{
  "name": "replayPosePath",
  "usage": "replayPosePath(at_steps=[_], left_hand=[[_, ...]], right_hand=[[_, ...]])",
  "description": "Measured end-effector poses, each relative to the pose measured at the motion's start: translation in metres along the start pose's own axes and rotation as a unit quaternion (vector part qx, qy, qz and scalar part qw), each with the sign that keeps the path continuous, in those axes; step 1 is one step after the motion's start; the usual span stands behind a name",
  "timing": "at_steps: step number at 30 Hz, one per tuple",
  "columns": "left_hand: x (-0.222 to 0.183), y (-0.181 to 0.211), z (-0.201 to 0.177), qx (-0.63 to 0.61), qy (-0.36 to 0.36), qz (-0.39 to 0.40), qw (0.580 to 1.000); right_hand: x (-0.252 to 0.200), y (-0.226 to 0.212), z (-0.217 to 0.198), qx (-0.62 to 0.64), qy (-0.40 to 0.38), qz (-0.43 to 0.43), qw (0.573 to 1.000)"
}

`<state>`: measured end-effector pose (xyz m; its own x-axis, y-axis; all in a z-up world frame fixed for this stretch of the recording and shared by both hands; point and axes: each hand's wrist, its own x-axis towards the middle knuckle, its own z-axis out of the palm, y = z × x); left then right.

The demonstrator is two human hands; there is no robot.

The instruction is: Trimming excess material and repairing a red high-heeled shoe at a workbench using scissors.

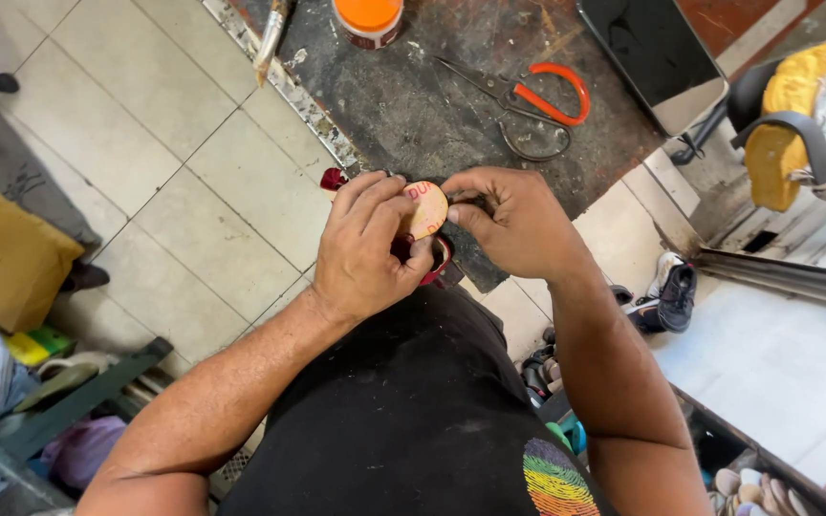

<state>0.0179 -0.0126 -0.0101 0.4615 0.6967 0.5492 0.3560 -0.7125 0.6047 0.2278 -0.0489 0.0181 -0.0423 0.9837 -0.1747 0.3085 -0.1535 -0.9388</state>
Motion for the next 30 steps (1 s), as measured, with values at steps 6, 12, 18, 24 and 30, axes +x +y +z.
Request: replayPosePath(at_steps=[6, 12, 18, 24, 30], left_hand=[[-0.008, 0.003, 0.005, -0.066, 0.064, -0.040, 0.995], [-0.012, 0.002, 0.001, -0.105, 0.099, -0.049, 0.988], [-0.015, -0.011, -0.005, -0.152, 0.110, -0.061, 0.980], [-0.020, -0.038, -0.023, -0.181, 0.152, -0.088, 0.968], [-0.022, -0.074, -0.079, -0.190, 0.227, -0.174, 0.939]], right_hand=[[0.012, 0.024, 0.004, 0.125, -0.058, 0.056, 0.989], [0.011, -0.003, 0.013, 0.155, -0.085, 0.055, 0.983], [0.015, 0.016, 0.021, 0.178, -0.065, 0.089, 0.978], [0.006, 0.031, 0.029, 0.101, 0.046, 0.122, 0.986], [0.003, 0.030, 0.033, 0.100, 0.045, 0.126, 0.986]])
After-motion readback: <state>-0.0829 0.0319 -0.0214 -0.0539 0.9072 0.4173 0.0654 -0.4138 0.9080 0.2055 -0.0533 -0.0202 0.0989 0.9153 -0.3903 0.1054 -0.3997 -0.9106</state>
